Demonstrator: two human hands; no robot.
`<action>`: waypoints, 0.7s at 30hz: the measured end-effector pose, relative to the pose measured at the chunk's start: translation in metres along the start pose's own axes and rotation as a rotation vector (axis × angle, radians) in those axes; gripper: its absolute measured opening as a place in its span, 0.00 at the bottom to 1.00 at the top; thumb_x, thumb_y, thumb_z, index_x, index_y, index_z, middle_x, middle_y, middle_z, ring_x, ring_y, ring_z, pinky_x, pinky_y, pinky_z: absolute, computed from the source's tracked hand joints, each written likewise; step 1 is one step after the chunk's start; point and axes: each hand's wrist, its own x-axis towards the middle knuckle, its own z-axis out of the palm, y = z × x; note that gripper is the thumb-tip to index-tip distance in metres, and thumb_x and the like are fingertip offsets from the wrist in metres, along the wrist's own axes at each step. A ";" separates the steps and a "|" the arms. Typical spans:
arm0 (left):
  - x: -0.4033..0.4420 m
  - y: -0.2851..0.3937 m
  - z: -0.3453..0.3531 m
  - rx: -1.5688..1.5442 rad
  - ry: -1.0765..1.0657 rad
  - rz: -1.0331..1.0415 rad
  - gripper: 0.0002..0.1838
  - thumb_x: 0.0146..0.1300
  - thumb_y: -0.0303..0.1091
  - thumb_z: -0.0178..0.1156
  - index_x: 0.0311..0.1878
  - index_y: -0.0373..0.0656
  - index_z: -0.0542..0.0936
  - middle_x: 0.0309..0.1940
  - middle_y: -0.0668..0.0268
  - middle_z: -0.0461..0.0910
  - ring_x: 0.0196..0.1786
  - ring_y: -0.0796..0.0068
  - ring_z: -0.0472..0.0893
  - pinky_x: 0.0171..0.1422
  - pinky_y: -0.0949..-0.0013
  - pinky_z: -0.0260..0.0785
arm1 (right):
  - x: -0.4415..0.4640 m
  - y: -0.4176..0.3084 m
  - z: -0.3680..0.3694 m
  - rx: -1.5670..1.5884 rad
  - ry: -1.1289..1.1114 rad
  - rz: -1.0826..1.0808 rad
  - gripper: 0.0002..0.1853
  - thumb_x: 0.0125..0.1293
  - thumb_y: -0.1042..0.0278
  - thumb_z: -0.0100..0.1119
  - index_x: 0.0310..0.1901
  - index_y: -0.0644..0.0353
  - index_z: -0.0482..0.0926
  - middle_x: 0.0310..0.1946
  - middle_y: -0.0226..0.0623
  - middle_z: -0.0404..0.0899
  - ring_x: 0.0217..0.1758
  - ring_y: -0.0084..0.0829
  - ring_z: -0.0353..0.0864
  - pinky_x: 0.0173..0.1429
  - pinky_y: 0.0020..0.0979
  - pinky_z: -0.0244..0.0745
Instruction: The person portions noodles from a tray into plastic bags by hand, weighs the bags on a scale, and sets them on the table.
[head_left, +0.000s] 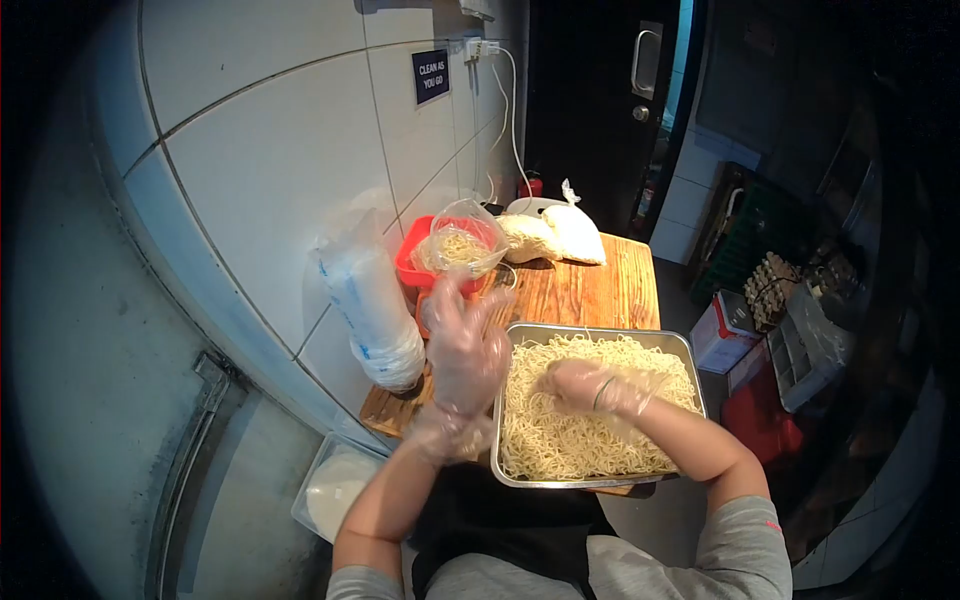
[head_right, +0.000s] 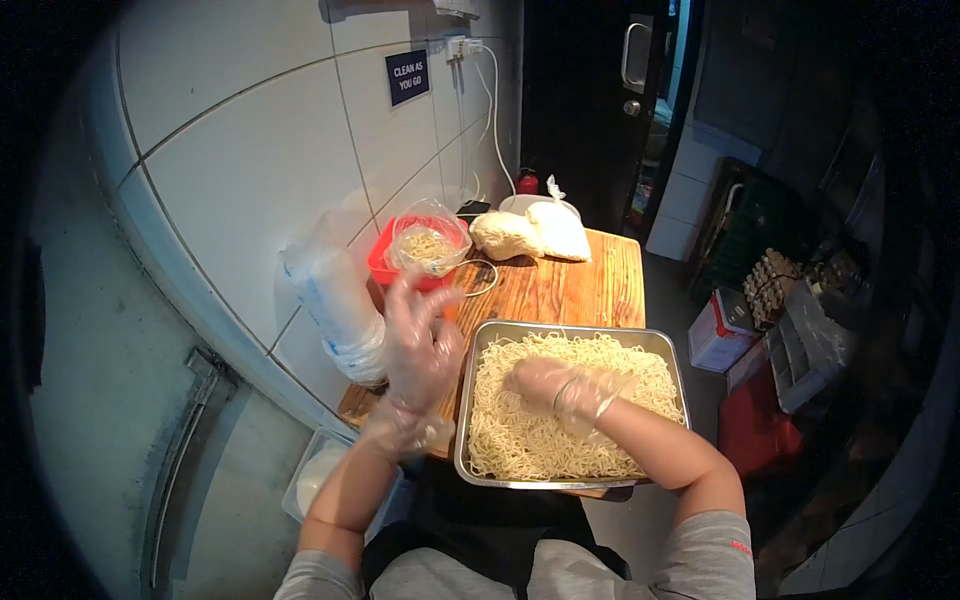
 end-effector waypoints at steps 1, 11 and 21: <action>0.017 -0.003 -0.006 0.096 0.025 0.035 0.17 0.54 0.21 0.56 0.47 0.41 0.83 0.56 0.45 0.76 0.61 0.44 0.75 0.68 0.51 0.67 | -0.002 0.001 -0.016 0.027 0.026 0.006 0.22 0.57 0.65 0.69 0.55 0.49 0.83 0.48 0.41 0.84 0.50 0.37 0.85 0.59 0.37 0.79; 0.124 -0.135 0.032 0.081 -0.750 -0.385 0.23 0.57 0.28 0.60 0.59 0.45 0.81 0.48 0.55 0.85 0.52 0.63 0.83 0.64 0.63 0.73 | -0.087 0.000 -0.168 0.155 0.463 0.105 0.08 0.59 0.76 0.67 0.41 0.60 0.86 0.34 0.38 0.87 0.40 0.30 0.88 0.47 0.30 0.83; 0.235 -0.030 -0.015 -0.548 -0.530 -0.435 0.33 0.60 0.21 0.57 0.71 0.35 0.67 0.54 0.54 0.80 0.35 0.75 0.85 0.41 0.68 0.83 | -0.157 0.026 -0.259 0.443 0.882 -0.156 0.05 0.63 0.74 0.66 0.40 0.61 0.87 0.33 0.37 0.87 0.37 0.25 0.87 0.41 0.31 0.86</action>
